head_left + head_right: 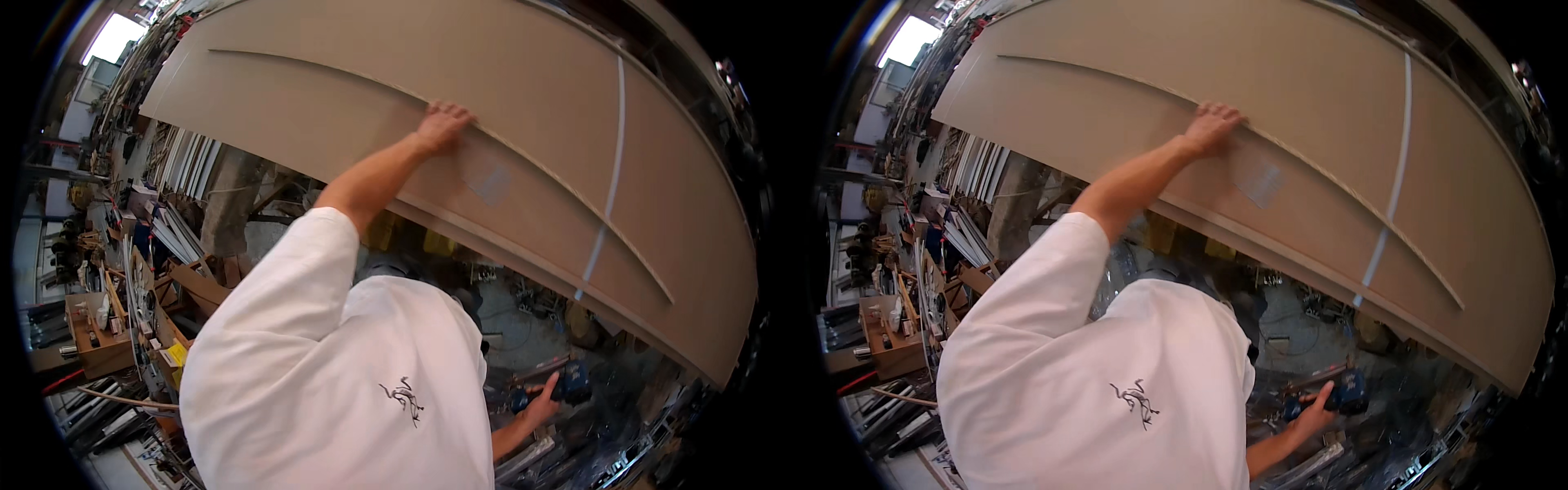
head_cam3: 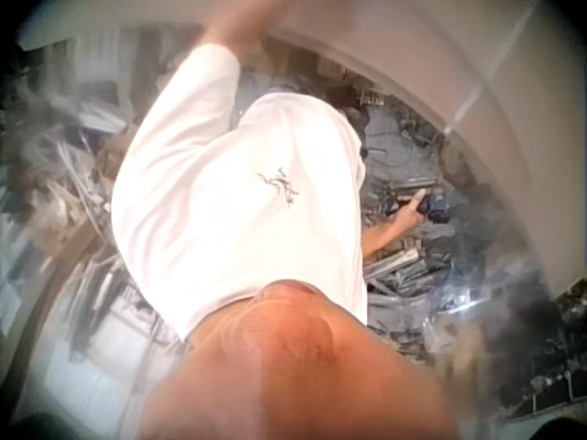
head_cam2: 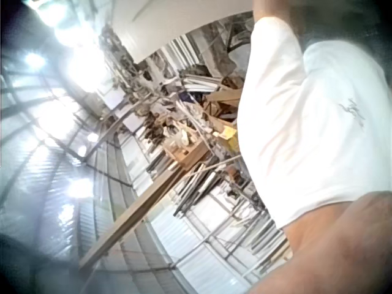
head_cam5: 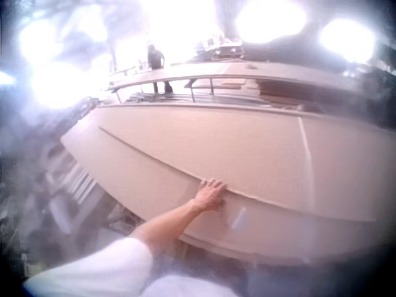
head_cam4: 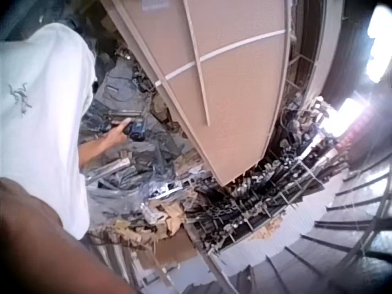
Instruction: The person uses a pneumatic nail gun to attach thin wooden strips to the edges of large curved panels. They position the strips, fire the nail gun, and move along the panel edges to secure the trim.
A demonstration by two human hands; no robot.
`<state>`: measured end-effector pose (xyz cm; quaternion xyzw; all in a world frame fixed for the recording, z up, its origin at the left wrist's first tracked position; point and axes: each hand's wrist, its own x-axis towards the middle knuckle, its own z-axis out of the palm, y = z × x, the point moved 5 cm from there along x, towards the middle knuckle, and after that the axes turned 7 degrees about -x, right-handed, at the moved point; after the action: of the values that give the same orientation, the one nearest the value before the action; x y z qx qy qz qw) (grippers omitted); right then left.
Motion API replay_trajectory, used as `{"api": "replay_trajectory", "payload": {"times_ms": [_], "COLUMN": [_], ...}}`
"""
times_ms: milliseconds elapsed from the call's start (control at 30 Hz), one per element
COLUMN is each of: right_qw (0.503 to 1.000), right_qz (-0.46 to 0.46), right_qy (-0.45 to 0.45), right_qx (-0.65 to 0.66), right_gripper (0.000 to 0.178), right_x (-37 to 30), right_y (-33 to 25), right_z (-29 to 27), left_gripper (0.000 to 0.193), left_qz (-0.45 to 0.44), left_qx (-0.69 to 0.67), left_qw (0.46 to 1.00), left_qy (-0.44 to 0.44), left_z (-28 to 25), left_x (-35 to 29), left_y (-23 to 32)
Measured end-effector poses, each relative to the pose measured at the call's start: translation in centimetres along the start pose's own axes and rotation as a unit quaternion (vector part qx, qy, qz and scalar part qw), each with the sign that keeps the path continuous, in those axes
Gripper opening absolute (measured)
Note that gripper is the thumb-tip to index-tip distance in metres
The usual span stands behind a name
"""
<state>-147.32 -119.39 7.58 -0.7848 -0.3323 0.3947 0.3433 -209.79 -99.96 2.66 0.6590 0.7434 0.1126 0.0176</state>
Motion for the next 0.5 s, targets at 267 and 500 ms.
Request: {"api": "replay_trajectory", "payload": {"times_ms": [267, 500], "right_qw": [0.989, 0.977], "right_qz": [0.044, 0.104], "right_qy": [0.098, 0.071], "right_qx": [-0.105, -0.174], "right_gripper": [0.047, 0.057], "right_x": [-15.2, -20.3], "right_y": [1.9, 4.5], "right_z": [6.7, 8.7], "left_gripper": [0.015, 0.029], "left_qz": [0.083, -0.244], "left_qx": [0.023, 0.094], "left_qw": [0.995, 0.965], "left_qy": [0.055, -0.019], "left_z": [-1.3, -13.4], "left_x": [-3.9, -16.9], "left_y": [-9.9, -37.8]}}
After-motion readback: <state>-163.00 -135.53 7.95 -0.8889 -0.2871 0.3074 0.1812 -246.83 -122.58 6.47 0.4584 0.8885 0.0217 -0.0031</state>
